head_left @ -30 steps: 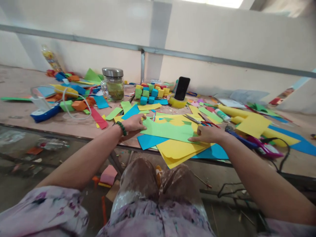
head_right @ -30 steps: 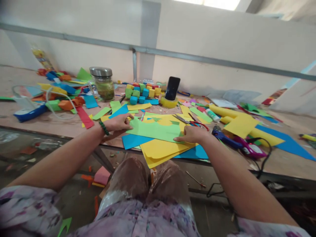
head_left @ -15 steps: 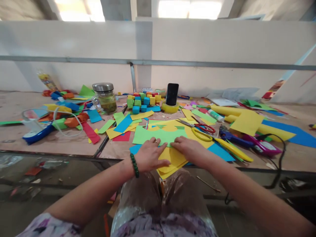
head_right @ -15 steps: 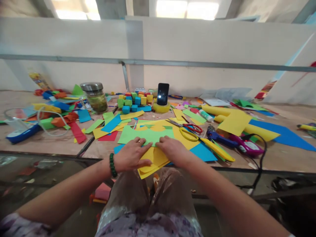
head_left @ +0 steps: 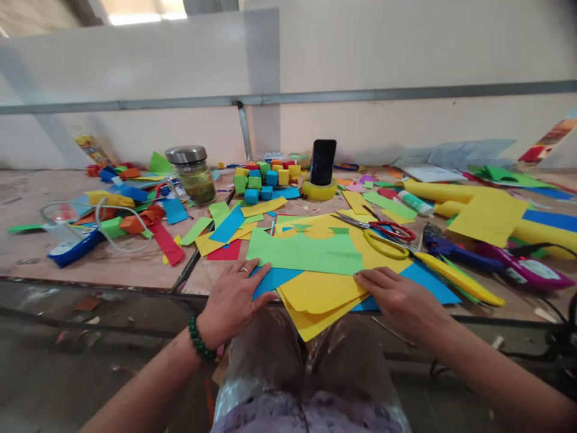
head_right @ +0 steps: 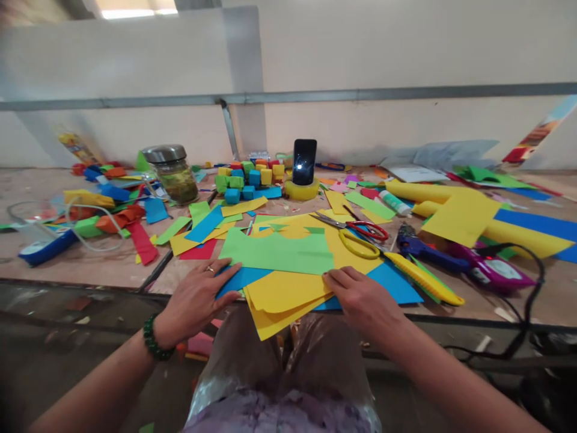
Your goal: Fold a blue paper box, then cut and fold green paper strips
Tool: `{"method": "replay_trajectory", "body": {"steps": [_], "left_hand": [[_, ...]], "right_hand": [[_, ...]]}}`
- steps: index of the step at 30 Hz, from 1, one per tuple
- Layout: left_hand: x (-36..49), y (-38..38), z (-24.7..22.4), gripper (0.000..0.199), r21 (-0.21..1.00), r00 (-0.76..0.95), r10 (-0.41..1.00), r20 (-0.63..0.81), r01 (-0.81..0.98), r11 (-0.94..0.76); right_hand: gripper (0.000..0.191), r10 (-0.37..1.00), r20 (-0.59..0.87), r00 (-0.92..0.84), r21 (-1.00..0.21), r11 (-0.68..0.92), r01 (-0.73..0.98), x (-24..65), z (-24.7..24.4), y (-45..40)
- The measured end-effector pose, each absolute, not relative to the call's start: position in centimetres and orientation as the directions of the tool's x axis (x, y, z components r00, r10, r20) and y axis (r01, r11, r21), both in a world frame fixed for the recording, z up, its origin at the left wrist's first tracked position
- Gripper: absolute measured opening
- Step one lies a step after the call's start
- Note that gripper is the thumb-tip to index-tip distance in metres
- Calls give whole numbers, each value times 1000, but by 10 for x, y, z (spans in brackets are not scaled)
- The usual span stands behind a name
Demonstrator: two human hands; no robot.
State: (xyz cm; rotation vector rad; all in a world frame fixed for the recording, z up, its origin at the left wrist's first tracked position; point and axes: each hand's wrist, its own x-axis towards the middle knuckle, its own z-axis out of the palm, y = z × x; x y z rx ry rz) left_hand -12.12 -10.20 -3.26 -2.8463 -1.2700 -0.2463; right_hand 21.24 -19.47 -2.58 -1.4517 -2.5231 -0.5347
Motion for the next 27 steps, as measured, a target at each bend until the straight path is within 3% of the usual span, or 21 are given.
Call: {"method": "replay_trajectory", "body": {"steps": [5,10,16,27], "left_hand": [[-130,-100,-24,61,67,646,745,168,746,-662],[-82,-103,-8,67,79,815,570,100,565,-821],[-58,-111,-16,76,38,770,628,113,629,-777],[-121,-100,-17,56,-26,625,769,132,778,-628]], "right_hand": [[29,842,275,-464,211,417,884,207,-19,-189],[25,844,84,-530,202,506,838,154,-7,-157],[18,808,32,-589,231,567,790,135,-8,-145],[35,871,284,-401,173,365,915,216,-31,-197]]}}
